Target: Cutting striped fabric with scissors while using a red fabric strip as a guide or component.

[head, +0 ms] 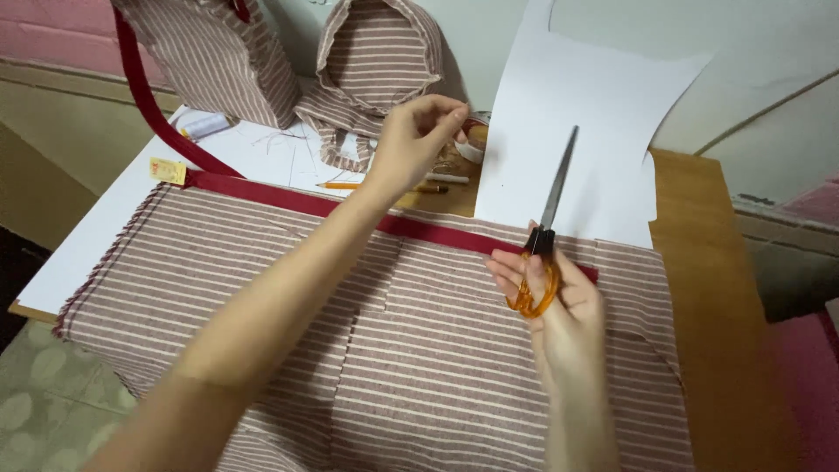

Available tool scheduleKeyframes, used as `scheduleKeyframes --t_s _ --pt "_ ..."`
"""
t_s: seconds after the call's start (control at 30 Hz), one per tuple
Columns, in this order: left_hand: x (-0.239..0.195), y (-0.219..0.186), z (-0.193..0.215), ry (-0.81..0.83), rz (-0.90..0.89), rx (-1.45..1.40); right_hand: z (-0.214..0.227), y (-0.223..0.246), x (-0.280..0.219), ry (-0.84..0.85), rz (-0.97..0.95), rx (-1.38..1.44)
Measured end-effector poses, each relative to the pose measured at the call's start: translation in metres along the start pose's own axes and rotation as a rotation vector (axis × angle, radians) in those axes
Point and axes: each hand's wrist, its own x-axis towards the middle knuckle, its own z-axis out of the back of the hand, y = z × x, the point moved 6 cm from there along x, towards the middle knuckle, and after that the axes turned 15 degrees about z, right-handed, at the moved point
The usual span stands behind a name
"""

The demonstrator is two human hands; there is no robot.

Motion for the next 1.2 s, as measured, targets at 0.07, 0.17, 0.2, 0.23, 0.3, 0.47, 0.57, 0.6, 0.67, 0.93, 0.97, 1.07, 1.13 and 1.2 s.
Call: scheduleKeyframes --t_s 0.07,0.17,0.2,0.23,0.3,0.47,0.57,0.6,0.67,0.93,0.97,1.07,1.13,1.2 --pt "0.002 -0.006 0.006 0.082 0.012 0.106 -0.006 0.004 0.009 0.125 0.076 0.030" --pt "-0.001 0.008 0.025 0.191 0.106 -0.028 -0.014 0.009 0.028 0.291 0.206 0.012" --pt "0.002 0.020 0.029 0.185 0.105 -0.026 -0.023 0.006 0.036 0.297 0.206 0.015" --pt "0.007 0.035 0.037 0.099 0.148 -0.102 -0.029 0.008 0.044 0.246 0.282 0.043" --pt "0.007 0.056 0.049 0.010 0.188 -0.177 -0.041 -0.005 0.064 0.197 0.360 0.074" --pt "-0.005 0.076 0.058 -0.142 0.207 -0.136 -0.063 -0.057 0.107 0.346 0.315 0.079" --pt "-0.002 0.082 0.059 -0.179 0.220 -0.109 -0.076 -0.043 0.091 0.378 0.288 0.121" --pt "0.000 0.087 0.060 -0.186 0.232 -0.107 -0.075 -0.044 0.090 0.381 0.274 0.122" --pt "0.004 0.094 0.059 -0.173 0.251 -0.148 -0.072 -0.046 0.088 0.407 0.268 0.026" --pt "-0.014 0.071 0.057 -0.108 0.092 0.001 -0.081 -0.062 0.084 0.489 0.282 -0.026" --pt "-0.015 0.069 0.057 -0.099 0.076 0.028 -0.078 -0.063 0.086 0.472 0.285 -0.028" --pt "-0.011 0.074 0.057 -0.114 0.053 0.046 -0.075 -0.054 0.085 0.475 0.292 -0.069" --pt "-0.013 0.072 0.057 -0.117 0.053 0.020 -0.078 -0.050 0.083 0.473 0.283 -0.079" --pt "-0.011 0.076 0.058 -0.122 0.051 -0.004 -0.079 -0.050 0.082 0.475 0.274 -0.087"
